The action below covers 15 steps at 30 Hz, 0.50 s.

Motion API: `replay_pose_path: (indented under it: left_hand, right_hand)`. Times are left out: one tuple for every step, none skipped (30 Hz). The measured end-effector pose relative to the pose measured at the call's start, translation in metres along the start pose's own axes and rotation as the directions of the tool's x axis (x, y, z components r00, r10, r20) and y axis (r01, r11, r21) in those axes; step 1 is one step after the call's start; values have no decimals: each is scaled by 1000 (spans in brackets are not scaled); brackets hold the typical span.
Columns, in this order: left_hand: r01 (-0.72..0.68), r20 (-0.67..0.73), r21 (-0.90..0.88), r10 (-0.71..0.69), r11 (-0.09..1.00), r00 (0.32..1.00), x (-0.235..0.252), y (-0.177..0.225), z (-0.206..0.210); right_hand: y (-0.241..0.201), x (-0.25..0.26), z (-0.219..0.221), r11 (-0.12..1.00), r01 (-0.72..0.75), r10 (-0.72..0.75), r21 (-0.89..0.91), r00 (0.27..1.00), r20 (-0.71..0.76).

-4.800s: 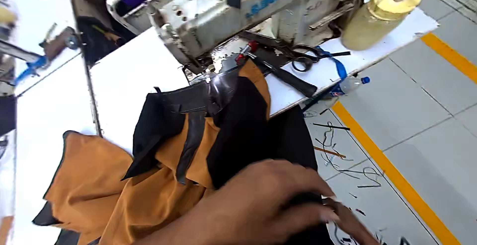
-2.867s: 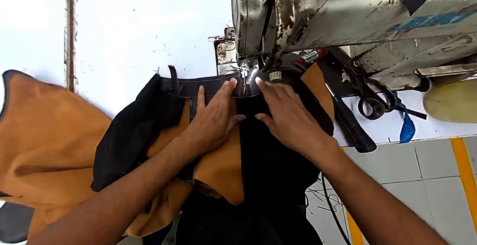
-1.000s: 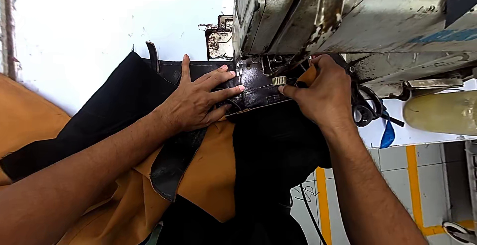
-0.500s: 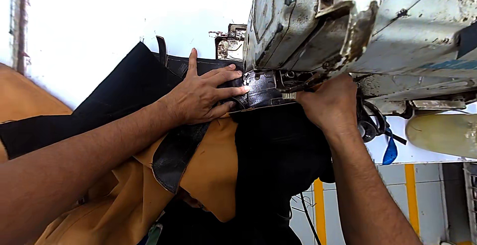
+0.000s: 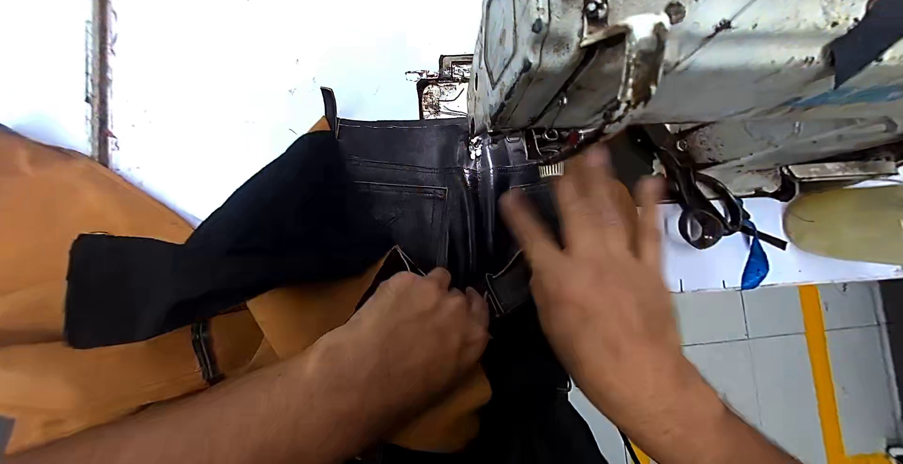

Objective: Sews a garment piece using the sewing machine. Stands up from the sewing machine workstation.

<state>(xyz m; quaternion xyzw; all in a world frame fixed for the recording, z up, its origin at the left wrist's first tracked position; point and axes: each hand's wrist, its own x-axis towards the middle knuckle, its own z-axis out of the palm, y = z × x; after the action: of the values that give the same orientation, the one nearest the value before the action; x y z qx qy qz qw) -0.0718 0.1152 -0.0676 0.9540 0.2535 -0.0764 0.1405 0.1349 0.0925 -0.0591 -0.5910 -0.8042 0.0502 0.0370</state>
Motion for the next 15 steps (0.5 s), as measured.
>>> replay_pose_path:
  left_hand:
    - [36, 55, -80, -32, 996, 998, 0, 5, -5]
    - [111, 171, -180, -80, 977, 982, 2, 3, -15]
    - [217, 290, -247, -141, 945, 947, 5, -4, -25]
    - [306, 316, -281, -214, 910, 924, 6, -14, -31]
    - [384, 264, -297, -311, 874, 913, 4, -23, -36]
    - [452, 157, -305, -424, 838, 892, 0, -34, -40]
    - [501, 13, -299, -521, 812, 853, -7, -47, -42]
    - [540, -135, -277, -589, 795, 797, -15, -64, -41]
    - [576, -258, -256, -629, 776, 733, -23, -84, -38]
    - [634, -308, -264, -686, 727, 659, -32, -102, -31]
    - [711, -282, -289, -767, 641, 576, -43, -118, -21]
    - [787, -189, -331, -854, 520, 485, -54, -128, -11]
    - [839, -64, -377, -915, 391, 398, -61, -135, -2]
    - [851, 51, -453, -945, 266, 323, -63, -138, 5]
    - [823, 149, -548, -951, 150, 272, -63, -135, 7]
  right_hand:
    - [0, -8, 8, 991, 121, -123, 55, 991, 47]
    - [5, -11, 16, 979, 182, -191, 88, 975, 114]
    - [13, -11, 21, 977, 194, -208, 86, 956, 207]
    - [18, -7, 20, 982, 179, -187, 52, 937, 294]
    - [19, -1, 16, 989, 147, -140, 8, 926, 350]
    - [14, 5, 11, 996, 93, -82, -11, 926, 368]
    - [5, 11, 7, 999, 37, -37, 6, 942, 333]
    - [-4, 17, 8, 998, -6, -10, 65, 969, 248]
    - [-13, 23, 14, 987, -32, 7, 159, 988, 152]
    - [-21, 28, 21, 962, -54, 34, 269, 996, 79]
    - [-26, 32, 31, 922, -90, 78, 376, 996, 46]
    - [-29, 32, 42, 883, -144, 125, 446, 990, 71]
    - [-28, 31, 55, 864, -185, 154, 468, 983, 103]
    - [-26, 28, 70, 876, -200, 165, 439, 979, 118]
    - [-24, 24, 82, 902, -200, 166, 384, 979, 121]
